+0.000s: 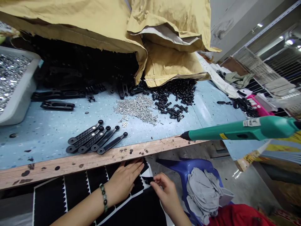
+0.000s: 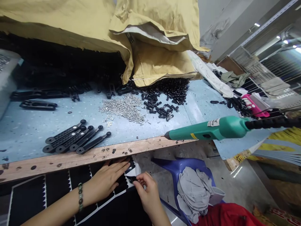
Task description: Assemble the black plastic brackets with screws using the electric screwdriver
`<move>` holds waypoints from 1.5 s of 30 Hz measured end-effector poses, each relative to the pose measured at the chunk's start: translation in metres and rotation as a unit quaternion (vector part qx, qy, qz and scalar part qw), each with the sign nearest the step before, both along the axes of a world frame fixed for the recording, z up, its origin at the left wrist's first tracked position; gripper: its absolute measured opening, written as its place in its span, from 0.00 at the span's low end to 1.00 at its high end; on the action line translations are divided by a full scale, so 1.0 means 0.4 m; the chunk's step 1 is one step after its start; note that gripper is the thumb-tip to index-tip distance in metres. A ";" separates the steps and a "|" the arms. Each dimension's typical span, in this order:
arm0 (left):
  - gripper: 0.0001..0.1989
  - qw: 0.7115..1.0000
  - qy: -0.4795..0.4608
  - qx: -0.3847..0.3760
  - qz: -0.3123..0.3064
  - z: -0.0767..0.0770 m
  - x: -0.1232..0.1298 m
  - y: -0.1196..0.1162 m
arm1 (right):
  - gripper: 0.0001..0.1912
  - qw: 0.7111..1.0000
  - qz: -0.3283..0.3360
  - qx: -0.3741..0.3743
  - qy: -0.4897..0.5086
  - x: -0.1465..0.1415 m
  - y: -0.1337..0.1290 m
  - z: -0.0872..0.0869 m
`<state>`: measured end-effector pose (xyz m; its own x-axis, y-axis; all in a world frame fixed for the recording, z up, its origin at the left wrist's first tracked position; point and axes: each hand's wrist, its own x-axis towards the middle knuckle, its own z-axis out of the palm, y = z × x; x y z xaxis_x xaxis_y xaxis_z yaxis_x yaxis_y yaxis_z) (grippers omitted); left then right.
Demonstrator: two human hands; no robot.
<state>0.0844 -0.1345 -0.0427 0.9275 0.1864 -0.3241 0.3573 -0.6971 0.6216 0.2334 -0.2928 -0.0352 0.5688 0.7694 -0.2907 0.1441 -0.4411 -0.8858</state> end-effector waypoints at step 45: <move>0.25 0.878 -0.166 0.309 0.325 0.149 -0.308 0.123 | 0.09 0.919 0.385 0.047 -0.064 -0.127 0.636 0.170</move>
<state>-0.0387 -0.0854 0.0168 0.5844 0.7569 0.2926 0.6755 -0.6536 0.3414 0.1824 -0.0384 0.0327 -0.1306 0.9767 -0.1702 0.4878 -0.0862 -0.8687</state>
